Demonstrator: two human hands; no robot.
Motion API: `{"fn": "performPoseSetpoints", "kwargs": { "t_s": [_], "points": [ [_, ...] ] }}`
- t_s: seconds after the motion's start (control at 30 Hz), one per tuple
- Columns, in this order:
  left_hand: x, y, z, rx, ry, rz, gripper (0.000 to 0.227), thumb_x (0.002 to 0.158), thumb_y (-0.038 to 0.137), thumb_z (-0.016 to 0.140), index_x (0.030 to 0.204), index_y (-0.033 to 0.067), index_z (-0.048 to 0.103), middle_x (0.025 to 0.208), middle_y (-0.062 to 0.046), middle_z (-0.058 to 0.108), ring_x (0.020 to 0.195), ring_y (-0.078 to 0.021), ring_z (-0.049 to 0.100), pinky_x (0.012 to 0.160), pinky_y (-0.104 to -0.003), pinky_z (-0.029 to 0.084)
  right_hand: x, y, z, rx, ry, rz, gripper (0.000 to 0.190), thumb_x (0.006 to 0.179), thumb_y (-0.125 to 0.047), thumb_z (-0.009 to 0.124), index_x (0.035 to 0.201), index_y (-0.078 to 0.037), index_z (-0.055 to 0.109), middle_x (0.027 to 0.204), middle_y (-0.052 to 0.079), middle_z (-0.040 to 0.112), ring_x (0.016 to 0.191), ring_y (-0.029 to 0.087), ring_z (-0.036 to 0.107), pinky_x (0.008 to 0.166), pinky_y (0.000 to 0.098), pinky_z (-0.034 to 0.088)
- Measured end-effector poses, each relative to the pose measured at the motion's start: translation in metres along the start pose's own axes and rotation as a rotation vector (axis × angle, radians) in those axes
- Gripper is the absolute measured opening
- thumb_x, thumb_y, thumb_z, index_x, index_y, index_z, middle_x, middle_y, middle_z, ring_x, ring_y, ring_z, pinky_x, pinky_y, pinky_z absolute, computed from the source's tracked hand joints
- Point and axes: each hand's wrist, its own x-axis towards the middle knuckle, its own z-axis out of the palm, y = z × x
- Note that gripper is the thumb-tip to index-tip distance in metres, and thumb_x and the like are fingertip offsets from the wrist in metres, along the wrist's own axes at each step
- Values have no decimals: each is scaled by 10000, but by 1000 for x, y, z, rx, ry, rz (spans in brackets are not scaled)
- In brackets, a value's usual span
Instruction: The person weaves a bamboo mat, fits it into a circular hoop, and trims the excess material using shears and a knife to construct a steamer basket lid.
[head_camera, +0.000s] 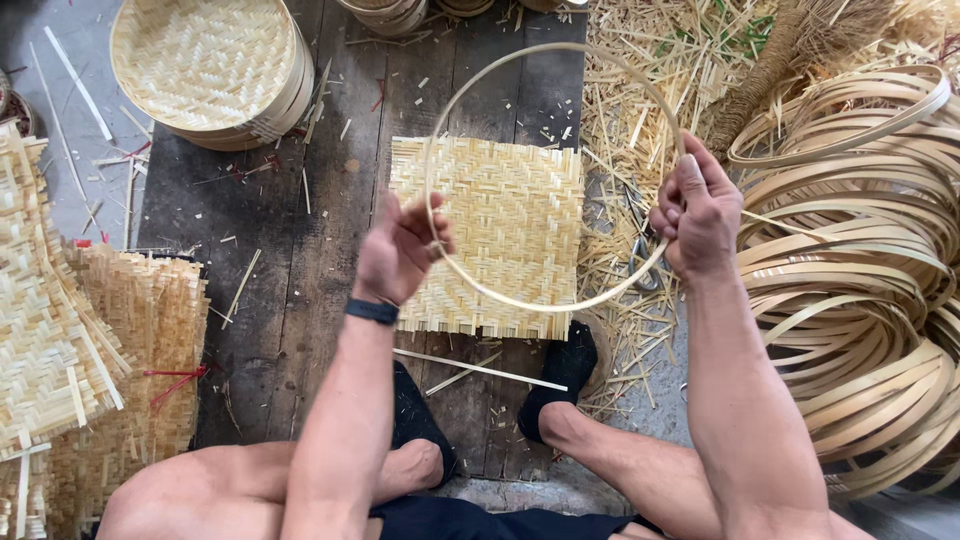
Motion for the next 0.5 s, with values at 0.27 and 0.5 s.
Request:
{"fn": "performPoseSetpoints", "kwargs": {
  "t_s": [0.27,0.5],
  "points": [
    [8,-41,1,-207,-203,121,390,1143,307,549,1232,-43,698,723,-2,630,612,-95,595,575,-258,528,-18,7,37,-1385,228,-1047,503,934,-241,752,1320,36,587,1182,211,582,1116,337,567,938,468,519],
    [1,-39,37,243,-131,-200,297,993,329,582,991,45,671,712,-2,630,563,-92,542,491,-258,429,-38,1,101,-1139,-697,-988,329,872,-297,856,1120,-105,760,1073,39,702,986,192,673,826,359,560]
  ]
}}
